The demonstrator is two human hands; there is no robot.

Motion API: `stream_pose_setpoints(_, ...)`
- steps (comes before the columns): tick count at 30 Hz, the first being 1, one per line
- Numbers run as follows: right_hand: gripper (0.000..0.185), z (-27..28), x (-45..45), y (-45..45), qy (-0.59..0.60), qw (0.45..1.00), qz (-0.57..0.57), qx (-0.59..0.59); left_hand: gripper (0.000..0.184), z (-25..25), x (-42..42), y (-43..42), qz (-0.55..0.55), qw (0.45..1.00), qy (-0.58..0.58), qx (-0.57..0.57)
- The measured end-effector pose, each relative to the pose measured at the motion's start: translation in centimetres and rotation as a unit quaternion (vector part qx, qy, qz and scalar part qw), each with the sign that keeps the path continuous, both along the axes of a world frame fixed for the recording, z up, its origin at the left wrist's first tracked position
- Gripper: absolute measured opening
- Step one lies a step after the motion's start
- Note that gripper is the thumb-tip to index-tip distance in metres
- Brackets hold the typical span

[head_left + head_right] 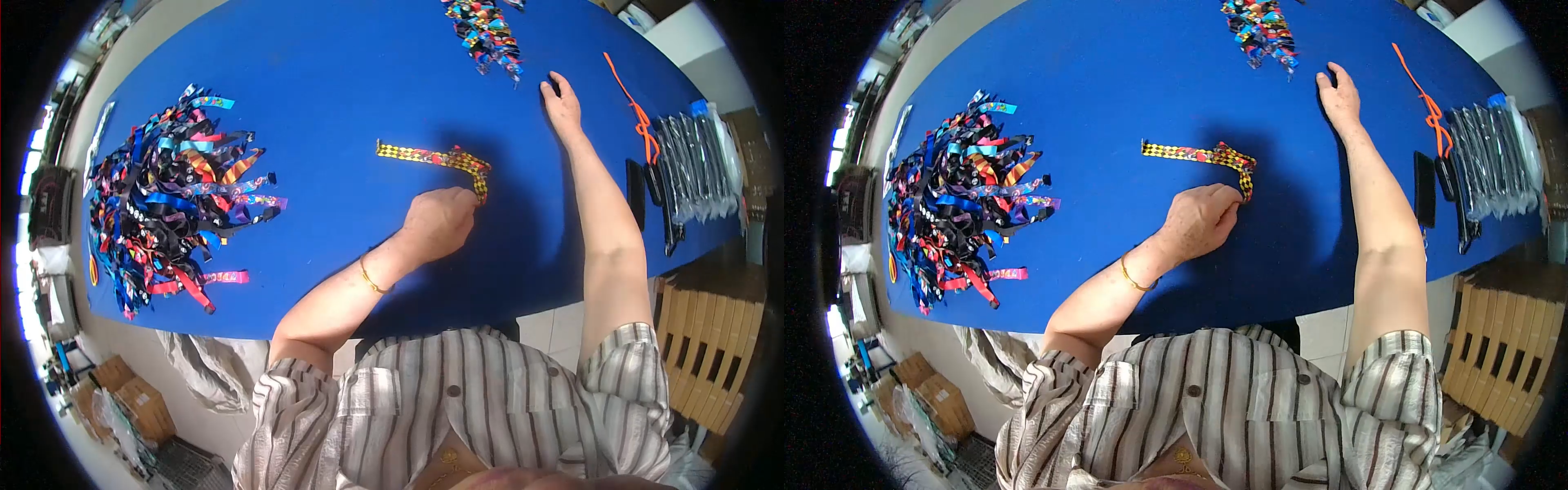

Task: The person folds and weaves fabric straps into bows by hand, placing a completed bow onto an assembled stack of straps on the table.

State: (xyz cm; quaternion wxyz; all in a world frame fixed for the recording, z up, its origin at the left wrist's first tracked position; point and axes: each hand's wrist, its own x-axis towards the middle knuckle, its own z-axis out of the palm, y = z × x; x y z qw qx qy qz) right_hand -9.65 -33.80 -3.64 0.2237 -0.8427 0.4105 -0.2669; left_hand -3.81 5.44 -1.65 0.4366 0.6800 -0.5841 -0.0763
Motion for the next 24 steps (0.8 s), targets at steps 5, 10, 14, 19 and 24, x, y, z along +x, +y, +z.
stream_pose_setpoints(5, 0.038, 5.9, -3.5, 13.2, -0.127, 0.937, 0.263, 0.194, 0.005, -0.2, 0.0, 0.1, -0.003, 1.0, -0.018, -0.011)
stream_pose_setpoints(10, 0.032, 6.3, -4.8, 22.3, -0.023, 0.943, 0.321, -0.089, 0.008, 0.2, -0.3, 0.1, 0.002, 1.0, -0.028, -0.008)
stream_pose_setpoints(14, 0.022, 2.9, -4.7, 22.5, -0.046, 0.957, 0.254, -0.132, 0.013, 1.0, -0.6, 0.3, 0.025, 1.0, 0.017, -0.007)
stream_pose_setpoints(19, 0.015, 2.7, -4.8, 22.6, -0.122, 0.953, 0.276, -0.011, 0.023, 1.9, 0.4, -0.8, 0.125, 0.988, 0.05, -0.08)
stream_pose_setpoints(24, 0.017, 5.0, -5.3, 22.6, -0.139, 0.891, 0.315, 0.295, 0.028, 1.8, 1.4, -2.2, 0.099, 0.922, 0.375, 0.001)
